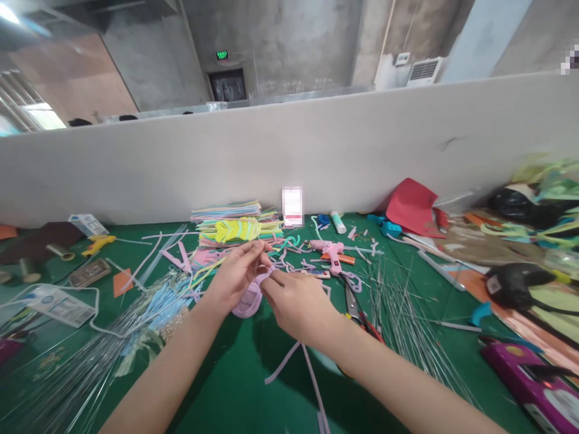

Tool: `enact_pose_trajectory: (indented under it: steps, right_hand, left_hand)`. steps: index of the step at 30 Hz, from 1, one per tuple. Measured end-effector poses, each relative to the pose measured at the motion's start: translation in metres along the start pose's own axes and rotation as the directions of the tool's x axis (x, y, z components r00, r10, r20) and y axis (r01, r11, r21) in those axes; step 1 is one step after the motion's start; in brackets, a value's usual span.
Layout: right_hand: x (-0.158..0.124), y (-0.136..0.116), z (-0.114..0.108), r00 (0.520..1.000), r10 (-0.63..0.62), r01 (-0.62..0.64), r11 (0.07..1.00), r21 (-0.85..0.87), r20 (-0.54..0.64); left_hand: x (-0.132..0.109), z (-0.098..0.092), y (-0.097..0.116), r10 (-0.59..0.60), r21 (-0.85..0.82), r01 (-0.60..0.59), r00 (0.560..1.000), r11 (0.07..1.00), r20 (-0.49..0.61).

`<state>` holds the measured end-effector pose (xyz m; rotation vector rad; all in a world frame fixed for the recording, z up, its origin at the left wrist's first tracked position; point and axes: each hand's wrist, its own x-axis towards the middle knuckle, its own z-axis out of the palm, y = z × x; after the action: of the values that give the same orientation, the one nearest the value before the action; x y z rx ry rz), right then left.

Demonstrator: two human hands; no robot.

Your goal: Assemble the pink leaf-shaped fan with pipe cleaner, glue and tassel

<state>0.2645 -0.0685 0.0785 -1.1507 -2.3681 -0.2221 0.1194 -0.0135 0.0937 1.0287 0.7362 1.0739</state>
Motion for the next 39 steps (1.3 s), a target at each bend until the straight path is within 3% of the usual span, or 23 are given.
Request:
enact_pose_trajectory:
  steps: [4,7,9,10,11,12,15,18,23,28,32,35,37,39]
  right_hand:
    - [-0.004,0.003,0.011,0.985,0.132,-0.131,0.991,-0.020,0.112]
    - [-0.006,0.015,0.016,0.983,0.181,-0.180,0.983,-0.033,0.024]
    - [-0.008,0.028,0.015,0.967,0.235,-0.239,0.970,-0.036,-0.094]
    - [-0.010,0.034,0.014,0.954,0.264,-0.271,0.962,-0.032,-0.146]
    - [-0.013,0.040,0.011,0.939,0.288,-0.298,0.954,-0.024,-0.187]
    - [-0.015,0.046,0.008,0.927,0.308,-0.318,0.948,-0.016,-0.213]
    - [-0.027,0.061,-0.001,0.911,0.341,-0.351,0.937,0.002,-0.233]
    - [-0.039,0.072,-0.008,0.912,0.356,-0.361,0.933,0.014,-0.206]
    - [-0.051,0.084,-0.013,0.931,0.331,-0.334,0.943,0.011,-0.153]
    - [-0.056,0.086,-0.012,0.930,0.341,-0.345,0.939,-0.004,-0.136]
    - [-0.056,0.081,-0.014,0.934,0.330,-0.335,0.942,-0.010,-0.136]
    - [-0.056,0.072,-0.017,0.932,0.318,-0.326,0.945,-0.014,-0.173]
    - [-0.056,0.062,-0.020,0.935,0.298,-0.307,0.951,-0.022,-0.194]
    - [-0.058,0.051,-0.024,0.938,0.276,-0.288,0.957,-0.031,-0.209]
  left_hand:
    - [0.003,0.005,-0.008,0.002,0.131,0.000,1.000,0.991,-0.018]
    - [0.021,0.010,-0.013,0.013,0.251,-0.020,0.999,0.968,0.029]
    - [0.049,0.012,-0.016,0.045,0.417,-0.050,0.999,0.908,0.023]
    - [0.068,0.013,-0.018,0.102,0.563,-0.082,0.995,0.823,-0.004]
    - [0.090,0.013,-0.020,0.194,0.744,-0.095,0.980,0.661,-0.047]
    - [0.114,0.014,-0.022,0.242,0.799,-0.085,0.967,0.595,-0.077]
    - [0.185,0.017,-0.030,0.341,0.882,0.010,0.920,0.472,-0.193]
    - [0.238,0.026,-0.039,0.416,0.913,0.124,0.861,0.389,-0.294]
    - [0.277,0.049,-0.066,0.502,0.913,0.249,0.773,0.323,-0.389]
    - [0.280,0.060,-0.078,0.520,0.933,0.254,0.777,0.256,-0.354]
    - [0.263,0.060,-0.048,0.550,0.965,0.155,0.798,0.211,-0.248]
    - [0.225,0.051,-0.007,0.586,0.980,0.070,0.792,0.188,-0.169]
    - [0.183,0.038,0.024,0.637,0.988,-0.033,0.767,0.153,-0.073]
    - [0.128,0.020,0.055,0.662,0.996,-0.064,0.750,0.055,0.012]
